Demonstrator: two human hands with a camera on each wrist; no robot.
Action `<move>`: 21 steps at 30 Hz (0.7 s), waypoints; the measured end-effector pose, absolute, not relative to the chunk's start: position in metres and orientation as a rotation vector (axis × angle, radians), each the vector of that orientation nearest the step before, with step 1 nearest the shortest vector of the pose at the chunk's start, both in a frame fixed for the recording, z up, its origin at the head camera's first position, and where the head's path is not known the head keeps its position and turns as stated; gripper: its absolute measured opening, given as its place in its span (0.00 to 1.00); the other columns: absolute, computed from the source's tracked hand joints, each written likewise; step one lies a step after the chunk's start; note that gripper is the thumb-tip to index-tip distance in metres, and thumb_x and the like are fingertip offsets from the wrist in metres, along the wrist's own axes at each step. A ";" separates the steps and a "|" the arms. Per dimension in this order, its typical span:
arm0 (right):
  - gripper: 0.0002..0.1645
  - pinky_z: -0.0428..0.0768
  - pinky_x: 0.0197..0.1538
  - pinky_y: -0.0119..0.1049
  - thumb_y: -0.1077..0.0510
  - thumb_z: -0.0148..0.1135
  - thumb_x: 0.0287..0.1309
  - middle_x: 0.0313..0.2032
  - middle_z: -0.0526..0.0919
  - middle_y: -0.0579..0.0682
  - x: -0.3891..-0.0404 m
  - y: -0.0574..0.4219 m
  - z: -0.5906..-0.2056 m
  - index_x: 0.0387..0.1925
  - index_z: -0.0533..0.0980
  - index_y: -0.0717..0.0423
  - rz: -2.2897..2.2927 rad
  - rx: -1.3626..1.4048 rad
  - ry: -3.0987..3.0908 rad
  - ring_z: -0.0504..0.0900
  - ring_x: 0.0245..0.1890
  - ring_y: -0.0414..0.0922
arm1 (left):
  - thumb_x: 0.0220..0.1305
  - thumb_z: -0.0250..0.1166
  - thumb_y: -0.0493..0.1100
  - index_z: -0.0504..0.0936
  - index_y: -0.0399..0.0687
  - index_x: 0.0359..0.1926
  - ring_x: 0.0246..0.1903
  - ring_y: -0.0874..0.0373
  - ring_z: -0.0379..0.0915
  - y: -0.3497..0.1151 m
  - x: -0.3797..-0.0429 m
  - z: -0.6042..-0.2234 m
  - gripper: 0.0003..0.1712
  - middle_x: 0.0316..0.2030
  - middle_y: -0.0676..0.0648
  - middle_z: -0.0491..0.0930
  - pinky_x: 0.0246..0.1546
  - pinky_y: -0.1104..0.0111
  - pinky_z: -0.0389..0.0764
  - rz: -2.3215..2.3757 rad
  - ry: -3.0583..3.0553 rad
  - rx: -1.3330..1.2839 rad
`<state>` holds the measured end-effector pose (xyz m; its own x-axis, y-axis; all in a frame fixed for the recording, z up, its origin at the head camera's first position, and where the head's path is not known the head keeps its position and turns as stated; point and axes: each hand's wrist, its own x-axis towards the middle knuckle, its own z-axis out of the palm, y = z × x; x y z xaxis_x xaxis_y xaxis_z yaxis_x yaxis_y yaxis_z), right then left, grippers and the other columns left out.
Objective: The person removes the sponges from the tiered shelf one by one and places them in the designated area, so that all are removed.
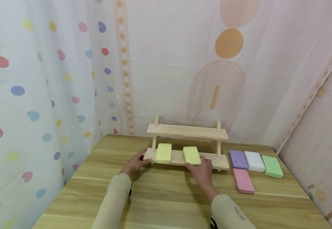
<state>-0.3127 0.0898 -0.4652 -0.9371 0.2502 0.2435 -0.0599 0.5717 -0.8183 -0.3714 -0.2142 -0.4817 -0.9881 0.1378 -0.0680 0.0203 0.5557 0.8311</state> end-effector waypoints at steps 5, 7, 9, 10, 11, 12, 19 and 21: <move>0.45 0.74 0.50 0.53 0.48 0.75 0.49 0.51 0.71 0.67 -0.310 0.100 -0.462 0.61 0.70 0.72 1.301 -0.130 -2.493 0.72 0.49 0.59 | 0.67 0.63 0.60 0.51 0.49 0.78 0.69 0.34 0.56 -0.215 -0.372 -0.482 0.48 0.69 0.27 0.61 0.66 0.42 0.59 1.411 2.666 0.147; 0.44 0.74 0.49 0.53 0.48 0.74 0.49 0.50 0.71 0.67 -0.309 0.106 -0.462 0.61 0.70 0.71 1.295 -0.114 -2.499 0.72 0.48 0.59 | 0.67 0.63 0.60 0.51 0.49 0.78 0.69 0.34 0.56 -0.215 -0.372 -0.481 0.48 0.68 0.27 0.61 0.65 0.41 0.60 1.404 2.666 0.149; 0.44 0.74 0.48 0.53 0.48 0.74 0.50 0.51 0.71 0.68 -0.307 0.111 -0.462 0.62 0.70 0.71 1.296 -0.103 -2.508 0.72 0.47 0.59 | 0.68 0.63 0.59 0.51 0.49 0.78 0.68 0.34 0.57 -0.215 -0.372 -0.481 0.48 0.68 0.27 0.62 0.65 0.41 0.60 1.407 2.663 0.146; 0.44 0.74 0.48 0.53 0.48 0.74 0.51 0.51 0.71 0.68 -0.306 0.114 -0.461 0.62 0.70 0.71 1.298 -0.097 -2.510 0.72 0.47 0.59 | 0.68 0.63 0.59 0.51 0.49 0.78 0.68 0.33 0.57 -0.215 -0.372 -0.481 0.47 0.68 0.27 0.61 0.65 0.41 0.60 1.408 2.663 0.145; 0.44 0.74 0.48 0.53 0.48 0.74 0.51 0.51 0.71 0.68 -0.305 0.116 -0.461 0.62 0.70 0.71 1.300 -0.091 -2.511 0.72 0.47 0.59 | 0.68 0.63 0.59 0.51 0.49 0.78 0.68 0.33 0.57 -0.215 -0.372 -0.481 0.47 0.68 0.26 0.61 0.65 0.41 0.60 1.407 2.662 0.146; 0.44 0.74 0.48 0.53 0.48 0.74 0.51 0.51 0.71 0.69 -0.304 0.119 -0.460 0.63 0.69 0.71 1.298 -0.085 -2.515 0.72 0.47 0.59 | 0.68 0.63 0.59 0.51 0.49 0.78 0.68 0.33 0.56 -0.215 -0.371 -0.480 0.47 0.68 0.26 0.61 0.65 0.41 0.60 1.407 2.663 0.143; 0.43 0.74 0.50 0.53 0.50 0.75 0.51 0.52 0.72 0.68 -0.294 0.137 -0.454 0.62 0.71 0.70 1.314 -0.048 -2.502 0.72 0.49 0.59 | 0.68 0.63 0.59 0.51 0.50 0.79 0.69 0.34 0.55 -0.215 -0.372 -0.481 0.47 0.69 0.27 0.60 0.66 0.41 0.58 1.403 2.664 0.130; 0.43 0.73 0.51 0.53 0.49 0.74 0.52 0.53 0.72 0.68 -0.292 0.144 -0.453 0.63 0.70 0.70 1.310 -0.053 -2.512 0.72 0.50 0.59 | 0.68 0.63 0.59 0.51 0.50 0.79 0.69 0.34 0.55 -0.215 -0.371 -0.481 0.47 0.69 0.27 0.61 0.67 0.42 0.58 1.407 2.656 0.126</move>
<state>-0.2915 0.1443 -0.4526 -0.9521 0.1727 0.2523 -0.1081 0.5820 -0.8060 -0.3714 -0.2147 -0.4808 -0.9877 0.1358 -0.0779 0.0118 0.5610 0.8277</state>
